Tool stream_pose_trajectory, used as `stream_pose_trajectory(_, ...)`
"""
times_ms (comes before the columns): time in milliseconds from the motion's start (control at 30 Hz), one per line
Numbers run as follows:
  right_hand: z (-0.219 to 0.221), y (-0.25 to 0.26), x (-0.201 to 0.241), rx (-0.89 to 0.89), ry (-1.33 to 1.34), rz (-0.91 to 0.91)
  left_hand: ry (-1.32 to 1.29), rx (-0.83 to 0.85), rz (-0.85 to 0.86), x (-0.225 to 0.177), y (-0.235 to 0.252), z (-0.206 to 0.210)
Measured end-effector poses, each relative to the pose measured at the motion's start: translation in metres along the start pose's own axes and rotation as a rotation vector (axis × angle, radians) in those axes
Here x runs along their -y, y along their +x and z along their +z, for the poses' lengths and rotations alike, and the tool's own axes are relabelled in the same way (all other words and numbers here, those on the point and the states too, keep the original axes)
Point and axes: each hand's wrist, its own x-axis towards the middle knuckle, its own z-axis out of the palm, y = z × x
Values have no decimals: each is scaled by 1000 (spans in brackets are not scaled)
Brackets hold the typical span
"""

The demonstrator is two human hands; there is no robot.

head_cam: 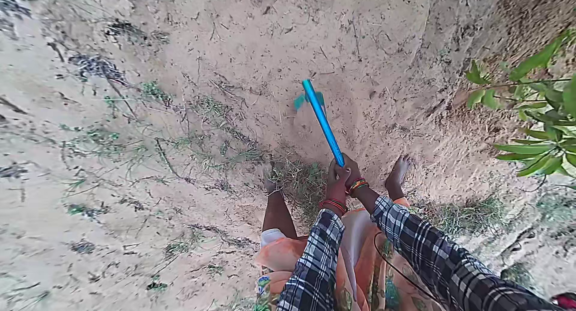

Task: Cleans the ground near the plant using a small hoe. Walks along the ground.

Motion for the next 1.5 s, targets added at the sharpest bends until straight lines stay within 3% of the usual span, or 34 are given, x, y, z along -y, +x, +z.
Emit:
stream_pose_trajectory(133, -67, 44, 45, -200, 31, -172, 87, 158, 238, -14, -3, 22)
stream_pose_trajectory(200, -98, 83, 58, -327, 55, -278, 168, 103, 157, -11, 1, 21)
stream_pose_trajectory(267, -116, 108, 42, -372, 92, -295, 205, -46, -4, -3, 5, 22)
stream_pose_trajectory(333, -117, 102, -3, -287, 54, -81, 251, -127, -119, 6, 8, 20)
stream_pose_trajectory(433, -98, 53, -91, -6, -67, 337, 274, -96, -137, 7, 8, 19)
stream_pose_trajectory(533, -78, 13, -136, 80, -91, 520, 280, -69, -91, 3, 13, 12)
stream_pose_trajectory(633, -78, 5, -114, -49, 1, 538, 211, -158, -55, -4, 11, 8)
stream_pose_trajectory(733, -116, 42, -83, -198, 41, 442, 165, -167, -50, -10, 15, 5)
stream_pose_trajectory(833, -191, 105, -45, -469, 19, 188, 132, -166, -48, -4, 19, 2)
stream_pose_trajectory(933, -295, 184, 22, -619, 39, 4, 145, -166, -55, 3, 20, 0)
stream_pose_trajectory(1000, -344, 220, 51, -691, 59, -54, 161, -166, -65, 5, 21, -1)
stream_pose_trajectory(1067, -369, 235, 45, -699, 34, -3, 169, -171, -73, 7, 22, -5)
stream_pose_trajectory(1167, -365, 230, -37, -578, -82, 171, 174, -169, -84, 5, 24, -7)
stream_pose_trajectory(1300, -294, 162, -155, -295, -79, 523, 152, -170, -89, -4, 25, -5)
stream_pose_trajectory(1367, -265, 130, -179, -271, -10, 626, 132, -160, -91, -6, 25, -6)
stream_pose_trajectory(1500, -241, 114, -172, -357, -157, 548, 118, -144, -90, -9, 24, -10)
